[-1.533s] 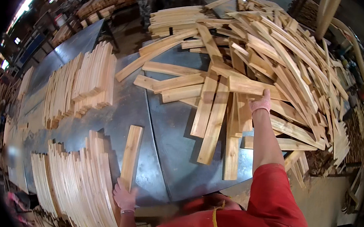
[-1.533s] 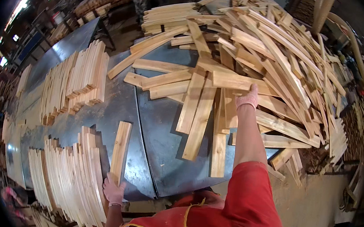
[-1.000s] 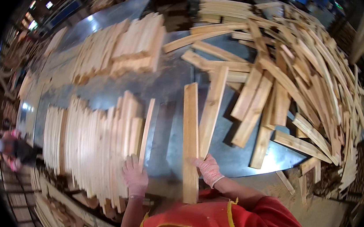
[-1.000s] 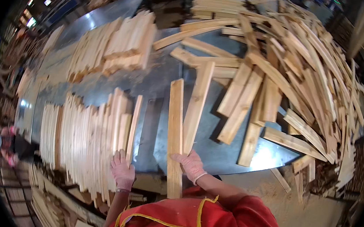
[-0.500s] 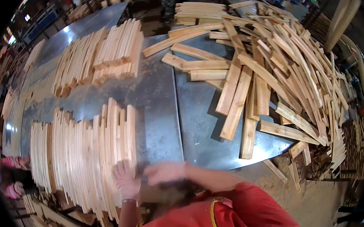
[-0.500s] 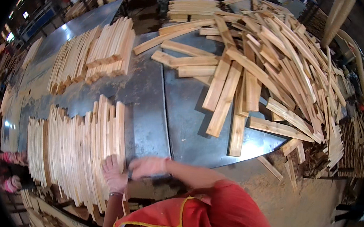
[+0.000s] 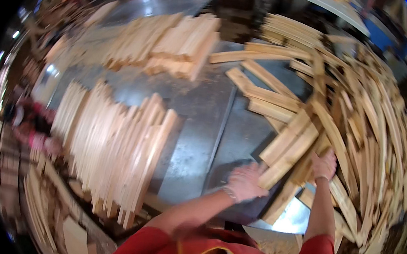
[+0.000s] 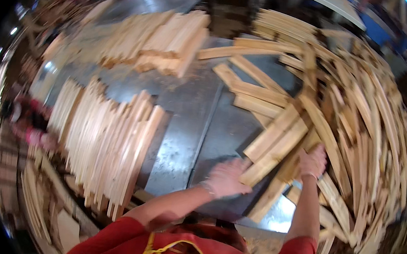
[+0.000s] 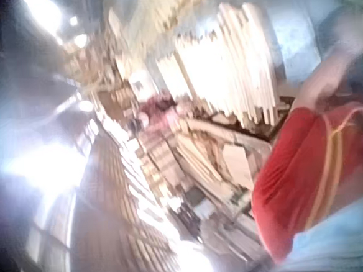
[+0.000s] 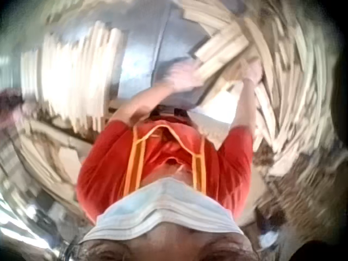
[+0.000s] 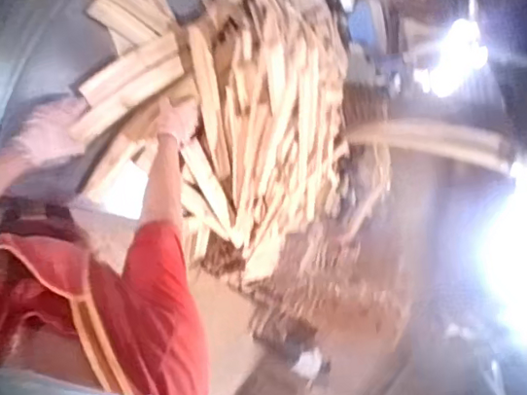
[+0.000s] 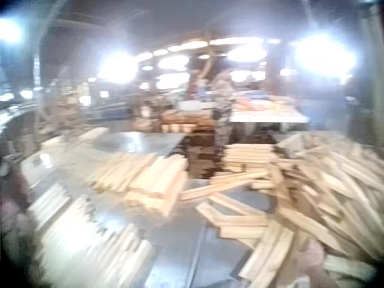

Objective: The person sorts and stacks light-colored wooden planks on a metal workbench in a workshop. They pick up planks from a disorganized pile, align them, and place them into neat stacks. The person occasionally adjusts the stacks to ensure they are even.

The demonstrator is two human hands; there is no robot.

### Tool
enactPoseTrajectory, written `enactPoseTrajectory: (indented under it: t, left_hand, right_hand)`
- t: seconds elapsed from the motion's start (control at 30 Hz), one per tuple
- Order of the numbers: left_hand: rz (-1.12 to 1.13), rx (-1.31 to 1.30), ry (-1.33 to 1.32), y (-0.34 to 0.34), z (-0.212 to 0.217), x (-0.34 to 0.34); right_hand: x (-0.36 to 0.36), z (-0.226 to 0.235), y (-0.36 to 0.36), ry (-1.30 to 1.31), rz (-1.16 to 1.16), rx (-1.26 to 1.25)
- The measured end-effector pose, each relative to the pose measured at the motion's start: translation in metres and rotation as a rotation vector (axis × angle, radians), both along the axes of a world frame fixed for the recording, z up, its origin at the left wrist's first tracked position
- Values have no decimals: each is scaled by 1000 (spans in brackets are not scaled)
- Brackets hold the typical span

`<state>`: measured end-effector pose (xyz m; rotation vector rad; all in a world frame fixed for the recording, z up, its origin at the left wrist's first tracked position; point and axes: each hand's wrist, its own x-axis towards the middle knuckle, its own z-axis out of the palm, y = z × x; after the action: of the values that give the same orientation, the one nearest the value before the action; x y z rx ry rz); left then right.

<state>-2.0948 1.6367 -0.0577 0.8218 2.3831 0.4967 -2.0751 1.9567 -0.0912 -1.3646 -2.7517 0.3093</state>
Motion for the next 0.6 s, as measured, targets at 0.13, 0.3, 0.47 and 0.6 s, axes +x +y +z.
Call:
enactPoseTrajectory:
  t: [0.13,0.3,0.47,0.6]
  left_hand:
    - [20,-137,-129,45,-39,6]
    - [447,537,-512,-66,14,10]
    - [571,690,-486,-215,17,82]
    - [806,623,-349,-293,29,154]
  right_hand:
    - [-1,-42,58,195,63,-81]
    - [50,66,-44,828,11,-1444]
    - [124,23,-206,828,193,-1670]
    - [166,-34,-308,738,54,-1750]
